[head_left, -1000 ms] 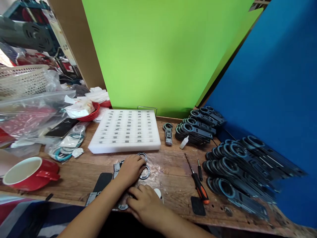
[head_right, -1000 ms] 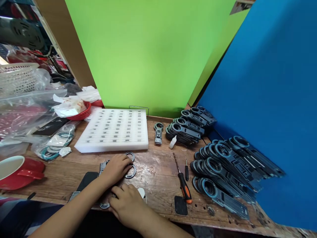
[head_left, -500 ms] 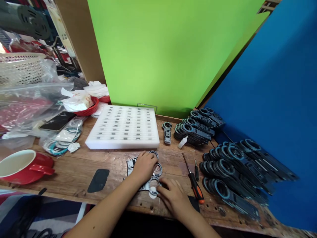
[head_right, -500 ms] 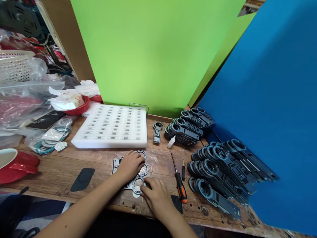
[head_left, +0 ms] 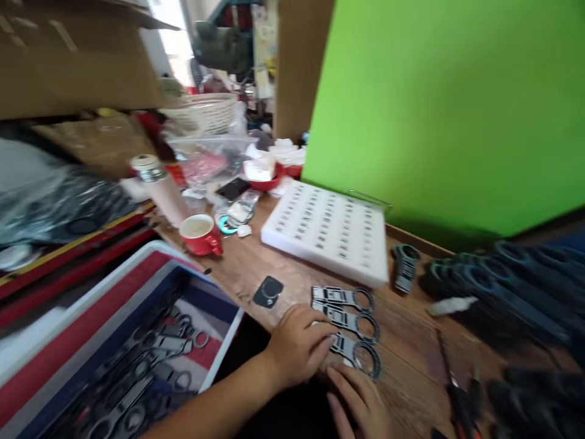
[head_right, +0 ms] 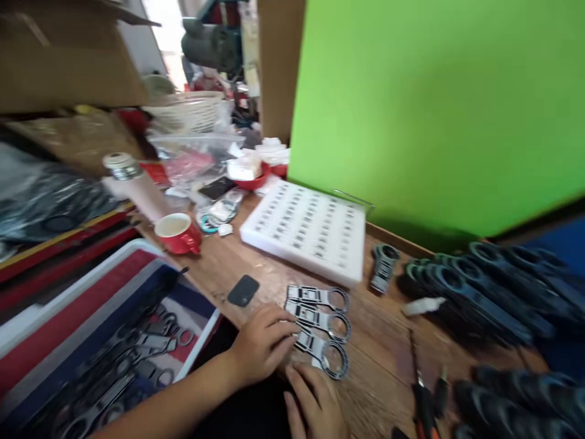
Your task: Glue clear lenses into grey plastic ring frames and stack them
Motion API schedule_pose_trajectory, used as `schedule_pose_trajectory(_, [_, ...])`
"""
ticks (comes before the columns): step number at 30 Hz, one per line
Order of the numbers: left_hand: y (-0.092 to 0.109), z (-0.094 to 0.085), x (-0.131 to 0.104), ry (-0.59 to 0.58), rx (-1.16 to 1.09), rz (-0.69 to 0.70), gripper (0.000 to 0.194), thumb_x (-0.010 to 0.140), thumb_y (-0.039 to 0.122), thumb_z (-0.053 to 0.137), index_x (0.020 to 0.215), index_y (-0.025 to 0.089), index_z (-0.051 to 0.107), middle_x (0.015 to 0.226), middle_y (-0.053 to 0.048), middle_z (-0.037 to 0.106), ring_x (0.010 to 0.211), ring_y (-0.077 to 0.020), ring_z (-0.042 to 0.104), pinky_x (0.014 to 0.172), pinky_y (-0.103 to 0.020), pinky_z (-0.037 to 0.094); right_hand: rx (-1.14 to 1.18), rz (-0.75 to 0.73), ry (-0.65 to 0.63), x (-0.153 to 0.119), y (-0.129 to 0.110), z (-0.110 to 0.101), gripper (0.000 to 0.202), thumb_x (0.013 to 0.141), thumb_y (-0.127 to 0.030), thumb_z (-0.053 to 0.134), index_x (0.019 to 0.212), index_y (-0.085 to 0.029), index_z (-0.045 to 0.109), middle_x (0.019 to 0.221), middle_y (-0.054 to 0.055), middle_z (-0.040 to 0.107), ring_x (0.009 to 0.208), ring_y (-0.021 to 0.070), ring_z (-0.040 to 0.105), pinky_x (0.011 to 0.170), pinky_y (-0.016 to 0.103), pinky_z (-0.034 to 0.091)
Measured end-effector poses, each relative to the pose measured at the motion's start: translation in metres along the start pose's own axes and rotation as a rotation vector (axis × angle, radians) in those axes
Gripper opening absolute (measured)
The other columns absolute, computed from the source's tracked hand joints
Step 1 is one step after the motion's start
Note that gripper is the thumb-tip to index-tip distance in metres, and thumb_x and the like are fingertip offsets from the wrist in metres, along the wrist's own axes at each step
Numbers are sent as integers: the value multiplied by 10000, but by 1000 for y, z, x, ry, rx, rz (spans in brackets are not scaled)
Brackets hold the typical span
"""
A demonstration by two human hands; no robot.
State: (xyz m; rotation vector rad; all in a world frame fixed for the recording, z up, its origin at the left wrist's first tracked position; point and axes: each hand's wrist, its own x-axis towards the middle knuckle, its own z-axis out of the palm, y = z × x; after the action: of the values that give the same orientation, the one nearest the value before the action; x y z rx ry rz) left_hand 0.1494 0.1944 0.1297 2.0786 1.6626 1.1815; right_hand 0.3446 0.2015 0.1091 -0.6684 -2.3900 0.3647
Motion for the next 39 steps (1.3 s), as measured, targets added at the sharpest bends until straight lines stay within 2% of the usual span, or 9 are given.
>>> schedule_pose_trajectory(5, [-53,-47,-144,133,34,-753,276,912,318,408,1027,248,649,1078,-63,641,1046,-192,564,946,-339,425,247,-184,-225,48,-46,34,333,883,-146,485,1206,-206,535,985,82,655,903,201,630,766,296,537])
schedule_pose_trajectory(10, [-103,-58,-295,100,80,-1266,184,893,229,483,932,186,658,967,-62,676,937,-193,629,871,-350,484,285,-297,-629,82,-94,86,291,860,-170,536,1141,-226,586,969,62,663,869,214,616,773,347,534])
schedule_pose_trajectory(14, [-119,-56,-389,-1,119,-1564,224,873,296,576,1027,137,604,1050,-61,636,941,-191,616,837,-415,503,237,-341,-857,91,-119,130,306,846,-196,563,1146,-252,590,1049,61,643,976,250,572,870,428,489])
schedule_pose_trajectory(18, [-140,-61,-440,-33,221,-1709,317,877,311,566,1153,158,551,1196,-87,565,1042,-227,572,872,-454,486,247,-272,-938,87,-127,156,311,843,-193,561,1145,-257,599,1106,68,619,1030,246,548,899,419,473])
schedule_pose_trajectory(24, [-183,-57,-447,-35,243,-1778,347,873,325,568,1181,168,536,1231,-91,542,1081,-242,549,898,-473,464,300,-117,-974,80,-127,165,270,885,-218,509,1130,-257,616,1150,60,605,1033,223,560,913,386,467])
schedule_pose_trajectory(27, [-183,-54,-439,2,189,-1780,300,862,316,585,1114,154,574,1196,-85,567,1088,-244,544,922,-491,439,300,-83,-983,78,-128,166,277,892,-233,501,1143,-267,613,1160,53,601,1038,222,566,919,387,463])
schedule_pose_trajectory(30, [-176,-59,-422,142,92,-1706,240,851,310,598,1027,147,607,1173,-77,586,1113,-242,529,958,-501,398,317,-71,-967,77,-129,165,281,893,-238,500,1147,-276,614,1161,51,603,1044,220,567,926,384,457])
schedule_pose_trajectory(34, [-162,-76,-378,454,-101,-1567,292,883,410,488,865,152,625,1107,-98,622,1089,-238,548,929,-413,424,359,-46,-939,79,-132,160,273,899,-241,487,1130,-280,626,1124,55,624,1025,221,574,904,377,466])
schedule_pose_trajectory(39, [-123,-101,-290,786,-476,-1433,616,854,653,258,918,148,605,768,-71,673,681,-228,645,578,-333,502,498,32,-827,85,-141,151,281,910,-266,464,1142,-233,619,1081,76,647,1014,209,581,917,356,457])
